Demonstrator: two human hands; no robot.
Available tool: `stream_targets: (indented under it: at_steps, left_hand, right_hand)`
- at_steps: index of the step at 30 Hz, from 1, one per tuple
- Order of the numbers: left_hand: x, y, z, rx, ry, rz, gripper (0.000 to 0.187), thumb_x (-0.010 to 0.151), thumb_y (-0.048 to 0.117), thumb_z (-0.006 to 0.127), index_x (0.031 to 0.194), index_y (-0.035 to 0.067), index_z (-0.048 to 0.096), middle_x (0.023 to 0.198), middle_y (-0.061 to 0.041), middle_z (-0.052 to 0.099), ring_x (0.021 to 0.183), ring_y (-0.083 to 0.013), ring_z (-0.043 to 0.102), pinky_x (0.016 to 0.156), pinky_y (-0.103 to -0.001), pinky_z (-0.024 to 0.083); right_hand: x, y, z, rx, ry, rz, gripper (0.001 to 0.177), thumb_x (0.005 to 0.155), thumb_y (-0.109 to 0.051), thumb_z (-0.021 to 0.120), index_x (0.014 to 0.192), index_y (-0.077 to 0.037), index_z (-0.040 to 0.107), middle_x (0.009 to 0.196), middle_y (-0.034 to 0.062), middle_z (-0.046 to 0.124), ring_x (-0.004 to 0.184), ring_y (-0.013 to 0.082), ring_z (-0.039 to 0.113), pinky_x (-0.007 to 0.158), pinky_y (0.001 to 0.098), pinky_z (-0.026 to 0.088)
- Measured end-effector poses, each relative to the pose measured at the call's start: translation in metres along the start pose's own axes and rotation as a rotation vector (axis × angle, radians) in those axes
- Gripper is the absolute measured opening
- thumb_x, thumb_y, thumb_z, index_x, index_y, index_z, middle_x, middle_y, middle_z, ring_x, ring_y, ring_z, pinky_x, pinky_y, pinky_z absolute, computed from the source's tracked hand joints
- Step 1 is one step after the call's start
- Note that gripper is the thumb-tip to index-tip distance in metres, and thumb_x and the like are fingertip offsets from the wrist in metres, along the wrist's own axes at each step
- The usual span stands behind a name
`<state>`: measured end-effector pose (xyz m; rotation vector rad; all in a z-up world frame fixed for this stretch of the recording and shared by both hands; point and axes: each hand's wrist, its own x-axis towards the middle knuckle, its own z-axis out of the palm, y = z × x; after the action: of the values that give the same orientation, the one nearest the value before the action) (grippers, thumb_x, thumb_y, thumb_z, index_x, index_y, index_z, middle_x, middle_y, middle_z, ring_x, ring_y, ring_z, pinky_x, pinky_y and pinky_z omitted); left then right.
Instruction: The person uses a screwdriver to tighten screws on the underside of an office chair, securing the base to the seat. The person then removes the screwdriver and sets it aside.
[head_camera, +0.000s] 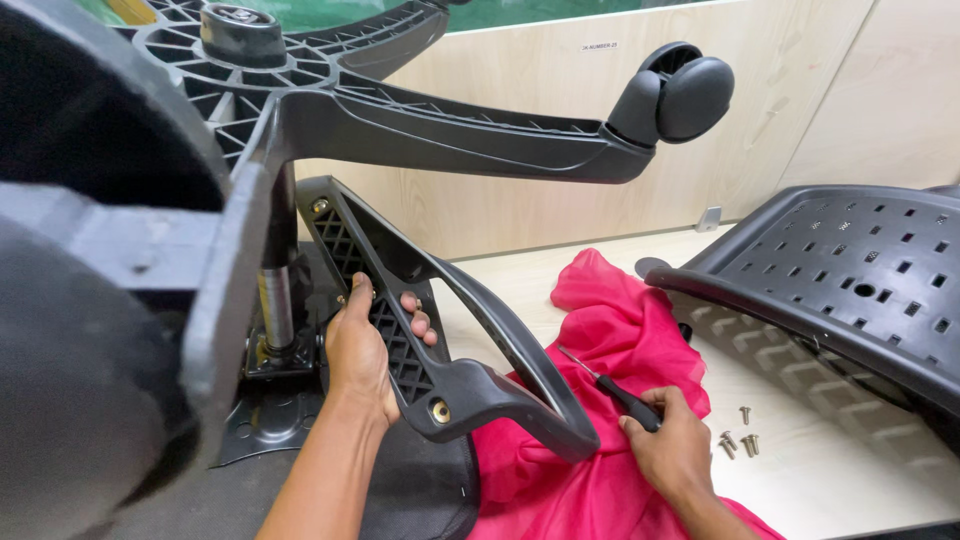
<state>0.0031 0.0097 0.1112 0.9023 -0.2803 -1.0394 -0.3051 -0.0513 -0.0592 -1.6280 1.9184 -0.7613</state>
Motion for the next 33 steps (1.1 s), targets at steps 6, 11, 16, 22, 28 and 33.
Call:
stream_targets:
  at_steps: [6, 11, 16, 22, 28, 33]
  left_hand:
    - [0.009, -0.005, -0.012, -0.086, -0.039, -0.02, 0.037, 0.106, 0.045, 0.042, 0.093, 0.012, 0.054, 0.071, -0.004, 0.057, 0.054, -0.0158, 0.054, 0.051, -0.033, 0.051]
    - [0.009, -0.008, -0.025, 0.002, -0.146, 0.012, 0.038, 0.102, 0.042, 0.053, 0.096, 0.005, 0.057, 0.08, -0.007, 0.063, 0.064, -0.0198, 0.06, 0.059, -0.035, 0.054]
    - [0.001, 0.005, -0.036, -0.038, -0.346, -0.08, 0.04, 0.097, 0.041, 0.054, 0.098, 0.001, 0.061, 0.08, -0.011, 0.065, 0.068, -0.0233, 0.064, 0.064, -0.037, 0.057]
    - [0.0, -0.013, -0.018, -0.016, -0.355, -0.141, 0.042, 0.095, 0.041, 0.05, 0.093, 0.001, 0.062, 0.072, -0.012, 0.064, 0.061, -0.0237, 0.063, 0.058, -0.038, 0.056]
    - [0.009, -0.038, 0.023, 0.056, -0.208, -0.304, 0.044, 0.092, 0.038, 0.04, 0.084, 0.001, 0.063, 0.061, -0.012, 0.061, 0.051, -0.0242, 0.059, 0.05, -0.038, 0.053]
    - [0.001, -0.043, 0.047, 0.078, -0.184, -0.293, 0.042, 0.092, 0.028, 0.036, 0.083, -0.002, 0.063, 0.061, -0.015, 0.061, 0.052, -0.025, 0.06, 0.053, -0.037, 0.054]
  right_hand:
    - [-0.005, 0.008, 0.038, -0.029, -0.078, -0.081, 0.047, 0.079, -0.024, 0.083, 0.116, -0.006, 0.06, 0.105, 0.0199, 0.075, 0.102, 0.0362, 0.074, 0.091, 0.0433, 0.056]
    - [-0.002, -0.003, 0.06, 0.029, -0.167, -0.158, 0.047, 0.079, -0.021, 0.083, 0.118, -0.006, 0.062, 0.109, 0.0189, 0.075, 0.106, 0.0336, 0.073, 0.094, 0.0413, 0.056]
    - [0.001, -0.021, 0.072, 0.049, -0.279, -0.243, 0.048, 0.08, -0.014, 0.08, 0.123, -0.005, 0.062, 0.113, 0.0189, 0.074, 0.109, 0.0325, 0.072, 0.094, 0.0405, 0.055]
    - [-0.009, -0.025, 0.059, 0.042, -0.235, -0.221, 0.044, 0.083, -0.012, 0.077, 0.124, -0.005, 0.064, 0.113, 0.0201, 0.074, 0.107, 0.0339, 0.073, 0.094, 0.0416, 0.055]
    - [-0.008, -0.02, 0.043, 0.078, -0.193, -0.157, 0.045, 0.081, -0.014, 0.078, 0.124, -0.007, 0.067, 0.112, 0.0182, 0.076, 0.106, 0.0298, 0.075, 0.094, 0.0392, 0.057]
    - [0.017, -0.05, 0.019, 0.076, -0.172, -0.181, 0.033, 0.082, -0.015, 0.078, 0.114, -0.006, 0.075, 0.109, 0.0136, 0.079, 0.102, 0.0243, 0.076, 0.094, 0.035, 0.056]
